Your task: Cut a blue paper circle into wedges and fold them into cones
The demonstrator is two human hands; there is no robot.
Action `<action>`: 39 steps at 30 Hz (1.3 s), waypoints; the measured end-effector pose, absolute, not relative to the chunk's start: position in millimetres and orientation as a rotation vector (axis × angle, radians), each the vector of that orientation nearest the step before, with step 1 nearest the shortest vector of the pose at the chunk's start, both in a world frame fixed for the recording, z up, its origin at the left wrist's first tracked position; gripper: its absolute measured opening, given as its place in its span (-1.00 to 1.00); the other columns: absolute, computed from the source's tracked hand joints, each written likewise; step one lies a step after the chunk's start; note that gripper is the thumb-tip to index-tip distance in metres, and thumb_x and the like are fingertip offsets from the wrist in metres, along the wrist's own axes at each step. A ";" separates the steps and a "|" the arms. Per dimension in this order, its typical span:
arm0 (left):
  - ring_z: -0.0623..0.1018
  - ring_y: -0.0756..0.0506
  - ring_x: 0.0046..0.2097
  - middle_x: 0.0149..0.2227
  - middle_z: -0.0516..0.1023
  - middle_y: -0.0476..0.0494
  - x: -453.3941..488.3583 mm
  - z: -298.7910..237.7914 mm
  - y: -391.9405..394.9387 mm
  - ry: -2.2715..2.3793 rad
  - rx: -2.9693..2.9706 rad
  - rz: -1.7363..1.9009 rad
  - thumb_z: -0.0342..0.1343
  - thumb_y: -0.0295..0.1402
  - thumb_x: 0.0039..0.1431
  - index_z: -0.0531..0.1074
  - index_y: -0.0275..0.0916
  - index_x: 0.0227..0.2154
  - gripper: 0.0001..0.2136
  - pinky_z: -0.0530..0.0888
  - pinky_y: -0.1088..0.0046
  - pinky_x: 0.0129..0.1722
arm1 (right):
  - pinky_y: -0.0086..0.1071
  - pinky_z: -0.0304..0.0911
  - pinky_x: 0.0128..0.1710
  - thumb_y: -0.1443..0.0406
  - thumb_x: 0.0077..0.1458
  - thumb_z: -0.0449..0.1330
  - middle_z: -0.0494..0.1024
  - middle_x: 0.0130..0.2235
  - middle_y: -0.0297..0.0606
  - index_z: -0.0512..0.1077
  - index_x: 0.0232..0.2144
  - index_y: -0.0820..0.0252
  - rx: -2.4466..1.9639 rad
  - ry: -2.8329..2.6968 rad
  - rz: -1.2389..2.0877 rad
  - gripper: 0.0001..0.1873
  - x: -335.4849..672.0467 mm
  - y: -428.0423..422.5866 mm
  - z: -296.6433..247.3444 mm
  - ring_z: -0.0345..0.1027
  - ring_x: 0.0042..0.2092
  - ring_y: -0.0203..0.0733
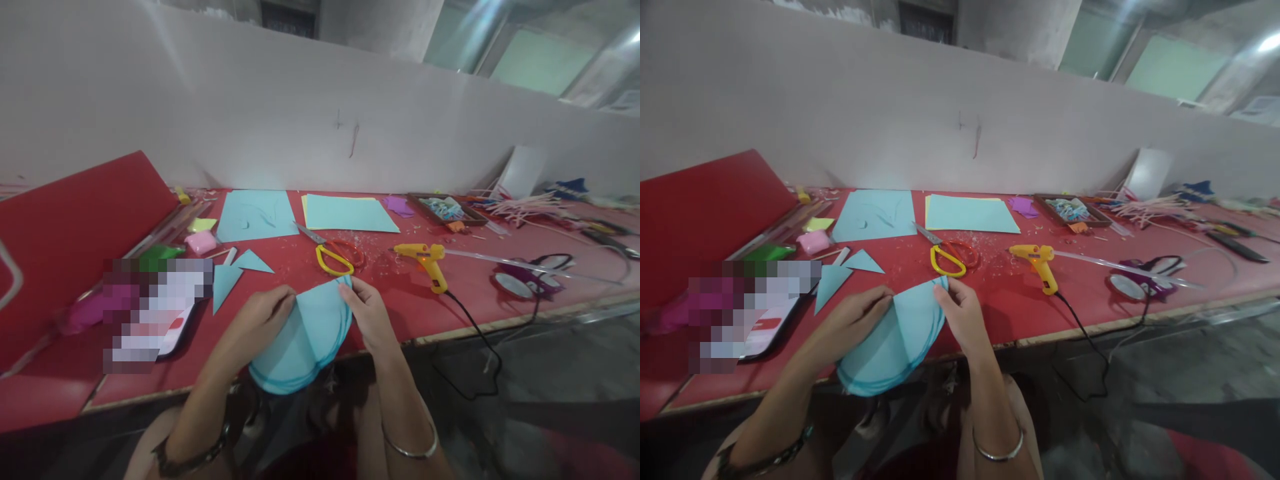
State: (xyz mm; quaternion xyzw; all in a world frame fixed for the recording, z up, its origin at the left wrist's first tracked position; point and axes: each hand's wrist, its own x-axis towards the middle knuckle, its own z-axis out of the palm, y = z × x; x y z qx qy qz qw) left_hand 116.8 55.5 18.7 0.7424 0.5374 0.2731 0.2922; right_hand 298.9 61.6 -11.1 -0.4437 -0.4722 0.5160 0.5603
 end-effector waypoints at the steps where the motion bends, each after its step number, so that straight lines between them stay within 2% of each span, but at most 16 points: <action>1: 0.33 -0.01 -0.49 -0.58 0.31 0.05 116.9 19.2 55.5 1.425 1.996 0.703 -0.19 -0.17 0.14 0.24 -0.19 -0.58 -0.71 0.23 0.50 -0.48 | -0.50 0.01 -0.55 0.10 -0.15 0.23 0.24 -0.60 -0.42 0.35 -0.60 0.23 -1.046 -1.087 1.225 -0.70 298.8 61.0 -9.9 0.04 -0.53 -0.37; 5: 0.25 0.01 -0.51 -0.61 0.19 0.07 117.7 18.3 57.0 1.441 1.951 0.715 -0.18 -0.12 0.13 0.14 -0.20 -0.63 -0.67 0.16 0.50 -0.52 | -0.50 0.00 -0.57 0.10 -0.18 0.24 0.21 -0.60 -0.42 0.35 -0.59 0.23 -1.041 -1.015 1.220 -0.70 296.7 59.7 -7.0 0.01 -0.53 -0.38; 10: 0.10 0.04 -0.56 -0.64 0.04 0.08 118.8 15.4 58.2 1.482 1.824 0.871 -0.11 -0.08 0.06 0.02 -0.19 -0.69 -0.63 0.08 0.50 -0.58 | -0.52 -0.06 -0.60 0.12 -0.13 0.19 0.10 -0.62 -0.45 0.23 -0.66 0.20 -1.033 -1.041 1.161 -0.68 294.0 58.5 -7.7 -0.07 -0.55 -0.40; 21: 0.01 0.05 -0.57 -0.64 -0.07 0.06 122.3 21.9 51.2 1.516 1.662 1.136 -0.13 -0.14 0.03 -0.07 -0.17 -0.70 -0.65 0.05 0.48 -0.62 | -0.51 -0.03 -0.57 0.12 -0.06 0.12 0.12 -0.60 -0.43 0.24 -0.63 0.21 -1.058 -1.231 1.106 -0.70 288.2 56.3 -8.3 -0.02 -0.53 -0.39; 28: 0.01 0.04 -0.58 -0.64 -0.07 0.06 121.7 21.9 50.3 1.547 1.653 1.183 -0.12 -0.15 0.03 -0.06 -0.17 -0.70 -0.66 0.05 0.48 -0.62 | -0.51 -0.04 -0.57 0.11 -0.03 0.11 0.10 -0.59 -0.44 0.24 -0.62 0.20 -1.044 -1.242 1.124 -0.69 287.7 54.8 -8.1 -0.04 -0.53 -0.39; 39: 0.05 0.06 -0.58 -0.65 -0.05 0.08 114.3 20.3 54.8 1.519 1.812 1.061 -0.14 -0.15 0.04 -0.04 -0.18 -0.71 -0.66 0.05 0.51 -0.62 | -0.51 -0.03 -0.56 0.12 -0.01 0.12 0.12 -0.59 -0.45 0.25 -0.60 0.21 -1.034 -1.223 1.086 -0.70 292.5 59.1 -14.3 -0.02 -0.52 -0.39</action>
